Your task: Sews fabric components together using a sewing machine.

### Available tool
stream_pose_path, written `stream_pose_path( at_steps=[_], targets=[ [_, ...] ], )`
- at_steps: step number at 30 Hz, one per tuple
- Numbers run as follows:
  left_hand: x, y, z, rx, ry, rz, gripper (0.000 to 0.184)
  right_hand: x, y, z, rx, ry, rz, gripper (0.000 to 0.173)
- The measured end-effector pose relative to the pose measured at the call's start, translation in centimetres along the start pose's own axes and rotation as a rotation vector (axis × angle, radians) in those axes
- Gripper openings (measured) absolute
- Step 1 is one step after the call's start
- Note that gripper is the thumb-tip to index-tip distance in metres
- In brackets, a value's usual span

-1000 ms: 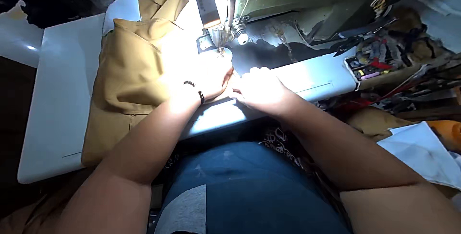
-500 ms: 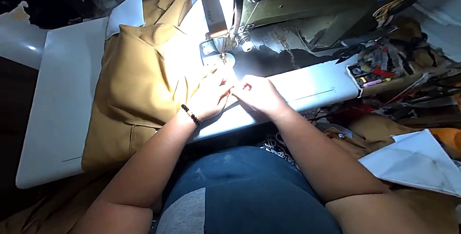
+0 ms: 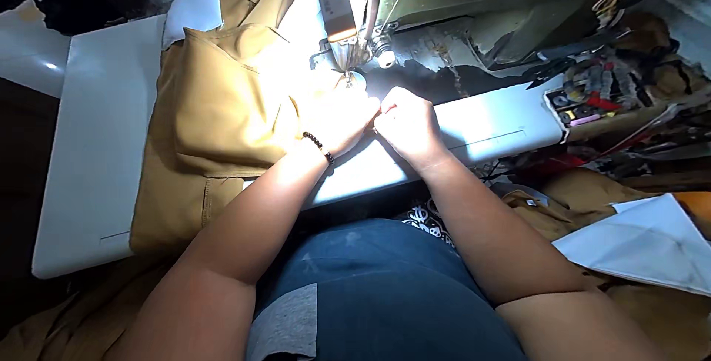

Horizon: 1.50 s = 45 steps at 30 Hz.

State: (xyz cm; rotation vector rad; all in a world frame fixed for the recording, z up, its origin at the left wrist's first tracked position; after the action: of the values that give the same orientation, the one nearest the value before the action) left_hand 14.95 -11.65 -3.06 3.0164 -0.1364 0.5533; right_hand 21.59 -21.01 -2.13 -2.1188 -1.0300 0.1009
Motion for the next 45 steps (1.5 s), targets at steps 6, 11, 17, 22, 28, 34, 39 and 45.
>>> stream_pose_path(
  at_steps=[6,11,17,22,28,34,39,45],
  targets=[
    [-3.1,0.8,0.0,-0.185,0.062,-0.050,0.012,-1.5,-0.8,1.1,-0.012,-0.094,-0.104,0.003],
    [-5.9,0.4,-0.6,-0.432,-0.030,-0.263,0.038,-1.3,-1.1,1.0,0.021,-0.104,-0.176,0.002],
    [-6.2,0.4,-0.4,-0.491,0.010,-0.275,0.033,-1.2,-0.3,2.1,0.054,-0.243,-0.153,0.004],
    [-6.1,-0.1,0.1,-0.543,0.020,-0.247,0.030,-1.2,-0.4,2.3,0.000,-0.295,-0.185,0.013],
    [-5.7,-0.7,0.1,-0.568,0.018,-0.232,0.028,-0.9,-1.0,2.3,0.000,-0.280,-0.177,0.014],
    [-4.0,-2.4,0.0,-0.513,0.064,-0.148,0.027,1.2,-0.9,3.6,-0.104,-0.309,-0.107,0.018],
    [-2.2,-5.0,0.7,-0.303,0.007,-0.206,0.030,4.0,-0.6,5.3,-0.242,-0.297,-0.104,0.024],
    [-1.6,-5.7,0.1,-0.070,0.080,-0.321,0.036,4.5,1.3,4.1,-0.037,-0.153,-0.027,0.033]
  ],
)
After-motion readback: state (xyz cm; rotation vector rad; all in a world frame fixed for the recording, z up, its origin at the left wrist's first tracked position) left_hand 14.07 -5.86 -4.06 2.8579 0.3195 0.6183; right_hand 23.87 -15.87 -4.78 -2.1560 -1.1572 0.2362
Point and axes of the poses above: each hand's wrist, its own x-axis towards the middle knuckle, its own z-axis out of the palm, y = z × x, the point moved 7 cm from there along x, towards the middle knuckle, and after that the axes turned 2 degrees about -x, right-handed, at the moved point
